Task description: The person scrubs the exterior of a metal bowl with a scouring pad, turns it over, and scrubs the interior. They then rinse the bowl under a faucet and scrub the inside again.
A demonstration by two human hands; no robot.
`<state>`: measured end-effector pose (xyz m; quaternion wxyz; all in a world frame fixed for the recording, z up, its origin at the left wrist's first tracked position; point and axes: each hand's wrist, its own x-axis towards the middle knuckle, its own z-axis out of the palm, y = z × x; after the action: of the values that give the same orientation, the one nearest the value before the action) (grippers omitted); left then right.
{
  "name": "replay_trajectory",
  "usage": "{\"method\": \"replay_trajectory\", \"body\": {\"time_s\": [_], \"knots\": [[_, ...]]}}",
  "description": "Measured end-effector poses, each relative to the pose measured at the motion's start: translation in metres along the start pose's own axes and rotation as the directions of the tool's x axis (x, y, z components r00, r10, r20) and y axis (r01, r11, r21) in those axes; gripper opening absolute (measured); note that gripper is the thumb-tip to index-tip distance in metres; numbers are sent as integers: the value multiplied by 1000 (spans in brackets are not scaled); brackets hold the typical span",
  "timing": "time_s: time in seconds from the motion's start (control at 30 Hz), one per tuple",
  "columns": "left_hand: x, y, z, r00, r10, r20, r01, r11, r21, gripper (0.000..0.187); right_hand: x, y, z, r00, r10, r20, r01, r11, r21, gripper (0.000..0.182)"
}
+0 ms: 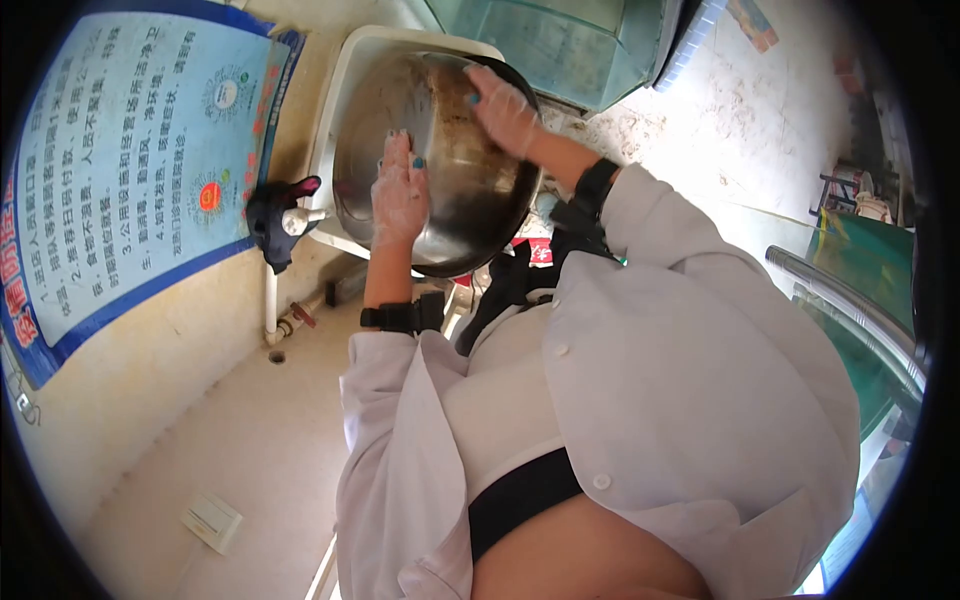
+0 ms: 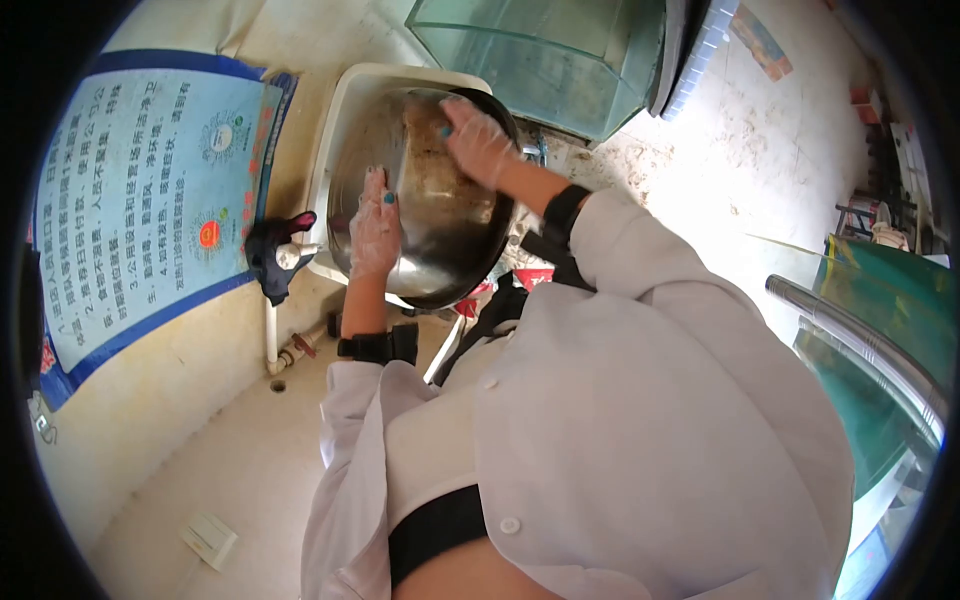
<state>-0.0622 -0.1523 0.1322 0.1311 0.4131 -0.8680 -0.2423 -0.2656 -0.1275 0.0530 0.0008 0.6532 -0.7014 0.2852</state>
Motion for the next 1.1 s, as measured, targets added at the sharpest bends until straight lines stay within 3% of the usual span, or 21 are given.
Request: {"method": "replay_trajectory", "body": {"time_s": [0.07, 0.1, 0.13, 0.2, 0.27, 0.33, 0.4, 0.43, 0.5, 0.53, 0.6, 0.63, 0.67, 0.73, 0.77, 0.8, 0.87, 0.9, 0.93, 1.03, 1.1], "knots": [[-2, -6, -2, 1000, -13, -21, 13, 1000, -6, 44, 9, 21, -24, 939, -16, 345, 48, 995, -86, 40], [-3, -14, -3, 999, -6, -37, 4, 998, -65, 44, 13, 27, -40, 921, 151, 358, -234, 951, 203, 39], [-6, -23, -4, 998, -3, -59, -4, 992, -123, 44, 13, 32, -50, 856, 297, 422, -483, 751, 451, 38], [-20, -42, -5, 996, -33, -87, 21, 991, -135, 44, -3, 43, -57, 824, 390, 412, -513, 203, 834, 43], [-40, -67, -3, 991, -35, -126, 22, 995, -100, 44, -17, 43, -72, 785, 508, 355, -497, 174, 850, 53], [-67, -85, -2, 984, -80, -161, 67, 994, -85, 43, -32, 56, -76, 776, 532, 340, -506, 203, 838, 59], [-94, -100, 2, 953, -126, -276, 104, 990, -94, 44, -48, 67, -80, 737, 509, 444, -597, 182, 781, 39], [-111, -99, 2, 925, -247, -288, 210, 965, -156, 41, -53, 68, -80, 741, 498, 451, -600, 188, 778, 39], [-142, -104, 18, 880, -361, -309, 343, 932, -114, 40, -60, 62, -85, 599, 460, 655, -690, -118, 714, 14], [-156, -108, 30, 827, -457, -327, 462, 884, -69, 39, -59, 60, -86, 603, 456, 655, -693, -108, 713, 14], [-177, -104, 47, 833, -474, -286, 473, 878, -75, 40, -59, 57, -84, 540, 435, 721, -618, -377, 690, 25], [-184, -102, 54, 841, -485, -239, 483, 873, -71, 42, -65, 73, -71, 672, 263, 692, -535, -474, 700, 22], [-188, -100, 60, 839, -486, -244, 483, 872, -77, 42, -58, 64, -75, 675, 260, 691, -538, -468, 701, 22], [-193, -93, 66, 826, -543, -150, 526, 839, -139, 46, -38, 30, -87, 501, 388, 774, -571, -523, 632, 18], [-194, -89, 68, 799, -591, -110, 568, 802, -182, 46, -36, 32, -83, 594, 267, 759, -566, -531, 630, 15], [-192, -86, 70, 840, -517, -166, 504, 856, -119, 45, -33, 39, -78, 677, 148, 721, -561, -530, 635, 13], [-187, -76, 69, 878, -445, -177, 427, 895, -129, 45, -24, 37, -74, 636, 35, 771, -467, -778, 420, 15], [-181, -69, 65, 826, -559, -73, 544, 825, -156, 45, -21, 34, -73, 657, -62, 752, -455, -827, 330, 17], [-180, -68, 67, 817, -571, -83, 553, 816, -165, 46, -18, 23, -77, 697, -90, 711, -448, -829, 334, 18], [-182, -70, 68, 845, -523, -112, 511, 851, -119, 45, -8, -1, -90, 651, -149, 745, -450, -866, 220, 14], [-184, -70, 69, 840, -534, -98, 523, 844, -114, 44, -6, -7, -87, 707, -233, 667, -486, -846, 219, 31]]}}
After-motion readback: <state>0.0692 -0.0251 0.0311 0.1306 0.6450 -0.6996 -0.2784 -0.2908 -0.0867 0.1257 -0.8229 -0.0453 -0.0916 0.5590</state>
